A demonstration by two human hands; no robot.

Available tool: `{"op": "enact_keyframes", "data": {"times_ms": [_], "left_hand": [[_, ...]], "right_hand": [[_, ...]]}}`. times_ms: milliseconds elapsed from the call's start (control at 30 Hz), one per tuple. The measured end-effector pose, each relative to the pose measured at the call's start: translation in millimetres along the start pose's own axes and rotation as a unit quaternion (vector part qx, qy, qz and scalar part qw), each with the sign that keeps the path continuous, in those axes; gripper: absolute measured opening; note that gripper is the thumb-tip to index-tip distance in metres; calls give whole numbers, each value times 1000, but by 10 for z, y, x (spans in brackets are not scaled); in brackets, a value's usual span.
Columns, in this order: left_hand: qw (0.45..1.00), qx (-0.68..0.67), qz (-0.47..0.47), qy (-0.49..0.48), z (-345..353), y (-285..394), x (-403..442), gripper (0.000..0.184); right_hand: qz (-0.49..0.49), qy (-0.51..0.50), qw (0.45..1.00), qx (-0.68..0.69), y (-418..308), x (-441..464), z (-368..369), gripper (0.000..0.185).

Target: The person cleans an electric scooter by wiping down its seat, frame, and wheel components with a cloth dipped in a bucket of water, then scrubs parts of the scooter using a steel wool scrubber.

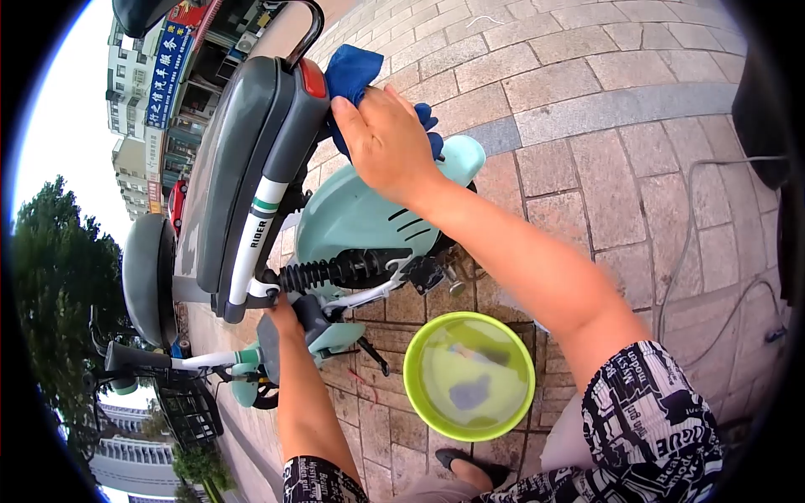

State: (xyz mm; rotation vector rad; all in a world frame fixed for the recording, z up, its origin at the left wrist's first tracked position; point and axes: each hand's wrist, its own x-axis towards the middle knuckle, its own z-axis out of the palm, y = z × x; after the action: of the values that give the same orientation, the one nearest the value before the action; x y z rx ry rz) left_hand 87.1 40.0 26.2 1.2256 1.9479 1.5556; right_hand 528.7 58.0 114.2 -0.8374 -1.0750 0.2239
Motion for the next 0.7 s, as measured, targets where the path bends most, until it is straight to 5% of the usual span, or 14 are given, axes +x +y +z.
{"op": "enact_keyframes", "data": {"times_ms": [67, 133, 167, 300, 333, 400, 700], "left_hand": [[1000, -8, -1, -17, -44, -58, 33, 48], [1000, -10, 6, -12, -57, -118, 70, 49], [1000, -8, 12, -12, -71, -139, 100, 49], [1000, -21, 8, -8, -12, -30, -7, 46], [1000, -18, 8, -3, -14, -26, -9, 46], [1000, -19, -4, -11, -19, 11, -39, 46], [997, -21, 49, -47, -76, -173, 75, 50]], "right_hand": [[-72, 34, 995, 61, 6, -155, -38, 22], [20, -42, 995, 89, -216, -288, -236, 21], [5, -4, 994, 113, -225, -319, -201, 20], [-127, 23, 989, 75, -194, 68, 42, 31], [-80, 41, 985, 146, -253, 102, 171, 33], [-105, 84, 989, 64, -257, 12, 274, 33], [-153, -55, 987, 9, -96, -1006, 580, 24]]}}
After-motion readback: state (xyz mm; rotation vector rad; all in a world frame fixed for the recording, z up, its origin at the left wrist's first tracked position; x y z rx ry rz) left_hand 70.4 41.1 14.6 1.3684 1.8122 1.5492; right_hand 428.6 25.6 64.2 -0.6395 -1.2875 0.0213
